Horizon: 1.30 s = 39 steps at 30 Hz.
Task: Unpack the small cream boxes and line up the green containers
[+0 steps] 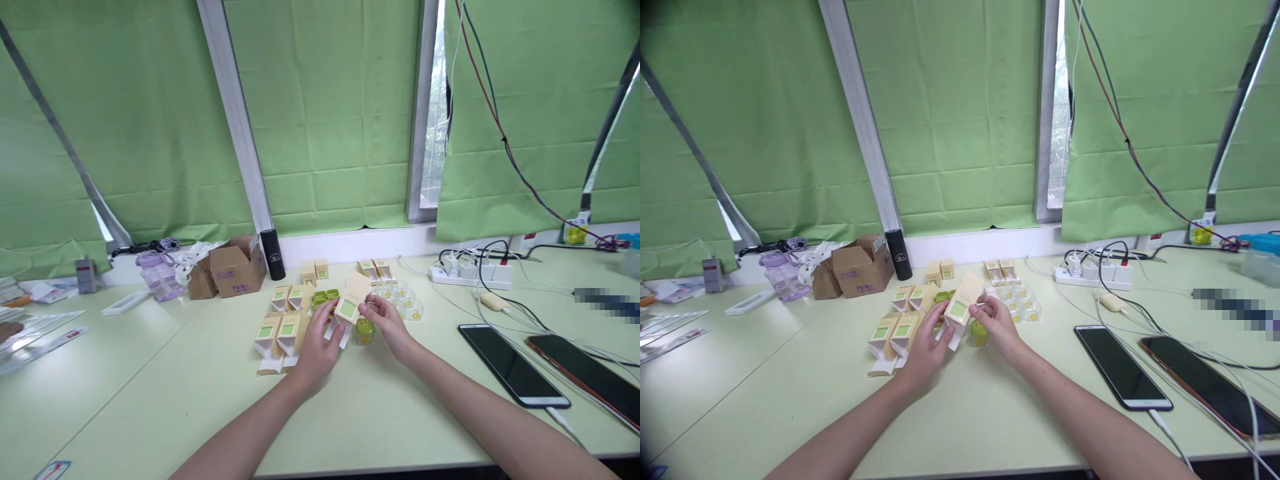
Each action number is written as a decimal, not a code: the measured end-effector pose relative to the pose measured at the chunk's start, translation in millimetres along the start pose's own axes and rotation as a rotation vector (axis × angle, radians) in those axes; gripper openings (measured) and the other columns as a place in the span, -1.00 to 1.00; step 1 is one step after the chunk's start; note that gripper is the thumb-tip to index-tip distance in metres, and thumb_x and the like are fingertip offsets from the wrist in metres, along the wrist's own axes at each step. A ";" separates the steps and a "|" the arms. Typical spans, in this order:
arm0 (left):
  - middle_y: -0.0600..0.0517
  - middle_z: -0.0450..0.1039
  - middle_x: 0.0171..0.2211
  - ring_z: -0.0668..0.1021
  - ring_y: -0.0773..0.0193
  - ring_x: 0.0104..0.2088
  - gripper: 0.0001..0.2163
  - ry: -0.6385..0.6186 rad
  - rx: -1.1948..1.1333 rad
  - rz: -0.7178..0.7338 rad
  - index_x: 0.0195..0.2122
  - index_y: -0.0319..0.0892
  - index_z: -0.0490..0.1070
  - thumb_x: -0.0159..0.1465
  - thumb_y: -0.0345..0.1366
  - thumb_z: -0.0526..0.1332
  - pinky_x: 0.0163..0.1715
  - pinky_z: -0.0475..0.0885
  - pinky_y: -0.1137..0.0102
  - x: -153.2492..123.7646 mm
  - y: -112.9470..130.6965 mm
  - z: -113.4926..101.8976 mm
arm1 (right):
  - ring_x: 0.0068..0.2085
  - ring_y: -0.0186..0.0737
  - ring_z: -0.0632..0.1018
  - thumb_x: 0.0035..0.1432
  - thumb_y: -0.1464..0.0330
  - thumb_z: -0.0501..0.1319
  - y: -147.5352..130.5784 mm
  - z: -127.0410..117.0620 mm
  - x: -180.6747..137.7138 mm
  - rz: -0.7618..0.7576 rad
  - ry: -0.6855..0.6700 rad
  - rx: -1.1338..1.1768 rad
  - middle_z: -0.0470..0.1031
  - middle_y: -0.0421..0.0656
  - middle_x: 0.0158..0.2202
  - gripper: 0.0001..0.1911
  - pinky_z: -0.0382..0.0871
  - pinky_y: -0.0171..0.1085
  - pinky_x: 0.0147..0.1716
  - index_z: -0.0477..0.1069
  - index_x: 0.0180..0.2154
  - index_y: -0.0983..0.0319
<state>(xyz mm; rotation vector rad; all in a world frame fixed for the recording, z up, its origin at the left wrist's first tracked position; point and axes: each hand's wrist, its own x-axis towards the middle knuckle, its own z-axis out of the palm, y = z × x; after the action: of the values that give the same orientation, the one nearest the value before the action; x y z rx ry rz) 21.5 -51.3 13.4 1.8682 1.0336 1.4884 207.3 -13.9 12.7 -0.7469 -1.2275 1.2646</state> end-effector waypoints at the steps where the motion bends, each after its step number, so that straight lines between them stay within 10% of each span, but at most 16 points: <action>1: -0.12 0.40 0.27 0.40 -0.07 0.29 -0.60 -0.023 -0.007 0.008 0.24 -0.03 0.44 0.40 -0.10 0.25 0.31 0.27 0.06 -0.3 0.7 -0.7 | -0.13 0.09 0.68 -0.13 -0.15 0.50 -1.0 -0.5 0.1 0.001 0.006 0.005 0.69 -0.07 -0.27 -0.37 0.54 -0.05 -0.10 0.47 -0.20 0.14; 39: -0.14 0.59 -0.03 0.63 0.08 -0.04 -0.56 0.024 -0.374 -0.152 0.05 -0.14 0.39 0.29 0.01 0.37 -0.05 0.51 0.29 7.1 1.2 1.5 | -0.08 -0.01 0.65 -0.03 -0.01 0.51 15.5 -0.8 2.6 -0.108 -0.030 -0.068 0.66 -0.08 -0.16 -0.36 0.59 -0.11 -0.17 0.40 -0.01 0.12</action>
<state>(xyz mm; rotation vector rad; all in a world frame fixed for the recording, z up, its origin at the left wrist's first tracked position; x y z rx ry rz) 24.0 -46.0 17.9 1.4820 0.8202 1.4977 203.3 -8.0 -1.3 -0.7037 -1.3233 1.1543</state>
